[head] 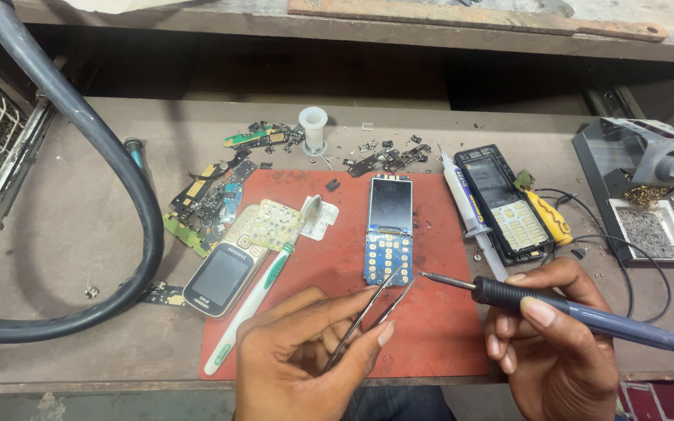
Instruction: The person uses a soldering iron and tweezers to work on a mobile phone circuit board. They apply solder to specific points on the board, occasionally cleaning the soldering iron tip on a sponge.
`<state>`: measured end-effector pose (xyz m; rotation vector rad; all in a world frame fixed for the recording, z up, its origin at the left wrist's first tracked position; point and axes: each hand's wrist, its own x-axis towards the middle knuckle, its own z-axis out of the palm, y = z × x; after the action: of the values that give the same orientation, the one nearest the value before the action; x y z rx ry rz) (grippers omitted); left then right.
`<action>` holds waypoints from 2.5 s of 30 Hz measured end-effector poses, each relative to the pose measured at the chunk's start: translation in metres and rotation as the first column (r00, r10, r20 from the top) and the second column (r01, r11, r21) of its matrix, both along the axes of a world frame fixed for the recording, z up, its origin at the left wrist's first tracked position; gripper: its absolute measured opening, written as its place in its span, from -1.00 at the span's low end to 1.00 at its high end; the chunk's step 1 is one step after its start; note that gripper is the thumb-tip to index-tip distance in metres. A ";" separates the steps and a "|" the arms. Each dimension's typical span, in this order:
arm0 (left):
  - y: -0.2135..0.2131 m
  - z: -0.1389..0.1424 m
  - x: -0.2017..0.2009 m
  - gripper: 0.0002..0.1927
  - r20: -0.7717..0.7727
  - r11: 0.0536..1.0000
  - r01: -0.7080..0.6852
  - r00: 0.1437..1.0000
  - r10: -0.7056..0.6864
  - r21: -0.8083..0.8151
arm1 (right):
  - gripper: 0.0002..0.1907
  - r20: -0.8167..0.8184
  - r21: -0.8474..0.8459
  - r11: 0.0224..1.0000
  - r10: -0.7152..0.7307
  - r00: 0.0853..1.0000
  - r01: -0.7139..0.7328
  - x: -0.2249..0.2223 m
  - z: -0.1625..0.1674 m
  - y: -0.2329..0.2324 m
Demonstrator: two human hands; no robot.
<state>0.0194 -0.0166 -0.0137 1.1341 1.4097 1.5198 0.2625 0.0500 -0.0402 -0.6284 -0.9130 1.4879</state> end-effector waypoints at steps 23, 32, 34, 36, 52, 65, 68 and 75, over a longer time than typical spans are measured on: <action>-0.002 0.000 -0.004 -0.62 -0.016 0.999 -0.032 0.999 0.032 0.005 | -0.77 0.001 0.018 1.000 0.012 1.000 -0.012 0.000 -0.002 0.002; 0.006 0.015 -0.012 -0.66 -0.024 0.981 -0.059 0.998 0.055 -0.186 | -0.74 0.110 0.019 0.996 0.086 0.990 -0.089 0.008 -0.003 0.004; 0.007 0.016 -0.012 -0.64 -0.047 0.983 -0.064 0.997 0.056 -0.174 | -0.73 0.142 0.029 0.993 0.107 0.984 -0.113 0.011 -0.003 0.005; 0.007 0.017 -0.012 -0.61 -0.079 0.985 -0.071 0.995 0.060 -0.154 | -0.73 0.173 0.040 0.992 0.114 0.978 -0.122 0.014 -0.002 0.005; 0.005 0.015 -0.013 -0.66 -0.241 0.997 -0.082 0.967 0.080 0.004 | -0.70 0.530 0.089 0.970 0.147 0.835 -0.228 0.025 0.004 0.006; 0.002 0.016 -0.019 -0.70 -0.727 0.971 -0.186 0.646 0.235 0.149 | -0.72 0.699 -0.016 0.993 0.093 0.709 -0.114 0.012 0.012 0.010; 0.001 0.015 -0.020 -0.72 -0.743 0.966 -0.156 0.618 0.257 0.205 | -0.72 0.693 -0.012 0.993 0.095 0.715 -0.120 0.013 0.011 0.010; 0.004 0.009 -0.020 -0.75 -0.773 0.972 -0.166 0.591 0.231 0.164 | -0.69 0.707 0.022 0.986 0.103 0.700 -0.168 0.014 0.009 0.009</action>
<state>-0.0009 -0.0122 -0.0044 1.8973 2.1353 1.2415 0.2768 0.0593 -0.0317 -1.1286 -1.6389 1.3244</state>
